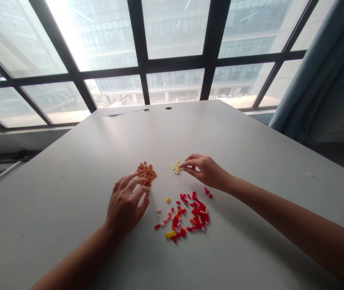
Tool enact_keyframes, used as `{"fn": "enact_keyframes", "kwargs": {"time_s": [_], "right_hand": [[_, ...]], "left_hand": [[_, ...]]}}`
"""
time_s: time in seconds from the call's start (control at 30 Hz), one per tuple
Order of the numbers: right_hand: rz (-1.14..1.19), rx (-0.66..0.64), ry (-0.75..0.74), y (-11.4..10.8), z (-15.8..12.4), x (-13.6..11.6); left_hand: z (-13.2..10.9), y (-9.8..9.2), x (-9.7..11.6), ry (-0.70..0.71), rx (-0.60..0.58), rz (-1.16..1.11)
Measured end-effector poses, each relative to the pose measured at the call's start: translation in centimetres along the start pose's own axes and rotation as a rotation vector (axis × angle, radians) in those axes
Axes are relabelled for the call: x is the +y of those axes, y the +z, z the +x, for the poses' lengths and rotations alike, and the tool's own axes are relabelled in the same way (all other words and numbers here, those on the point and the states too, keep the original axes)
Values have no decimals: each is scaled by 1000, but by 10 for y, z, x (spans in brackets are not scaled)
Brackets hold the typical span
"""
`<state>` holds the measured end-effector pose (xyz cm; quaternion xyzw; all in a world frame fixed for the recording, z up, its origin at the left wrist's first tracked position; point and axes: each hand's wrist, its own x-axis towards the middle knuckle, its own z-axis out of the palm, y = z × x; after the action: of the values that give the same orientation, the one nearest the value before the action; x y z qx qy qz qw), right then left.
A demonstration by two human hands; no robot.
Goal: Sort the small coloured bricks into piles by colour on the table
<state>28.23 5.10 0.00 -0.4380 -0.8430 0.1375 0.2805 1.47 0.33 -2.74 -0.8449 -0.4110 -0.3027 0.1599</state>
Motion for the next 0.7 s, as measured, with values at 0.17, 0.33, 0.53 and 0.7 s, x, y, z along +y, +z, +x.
{"fn": "enact_keyframes", "kwargs": {"time_s": [0.17, 0.33, 0.53, 0.7], "right_hand": [[55, -299, -144, -26, -48, -20], [-16, -335, -102, -29, -79, -26], [27, -264, -119, -17, -86, -26], [49, -245, -148, -12, -88, -24]], "left_hand": [[1, 0, 0, -5, -10, 4], [0, 1, -1, 7, 2, 14], [1, 1, 0, 9, 11, 10], [0, 0, 0, -6, -2, 0]]}}
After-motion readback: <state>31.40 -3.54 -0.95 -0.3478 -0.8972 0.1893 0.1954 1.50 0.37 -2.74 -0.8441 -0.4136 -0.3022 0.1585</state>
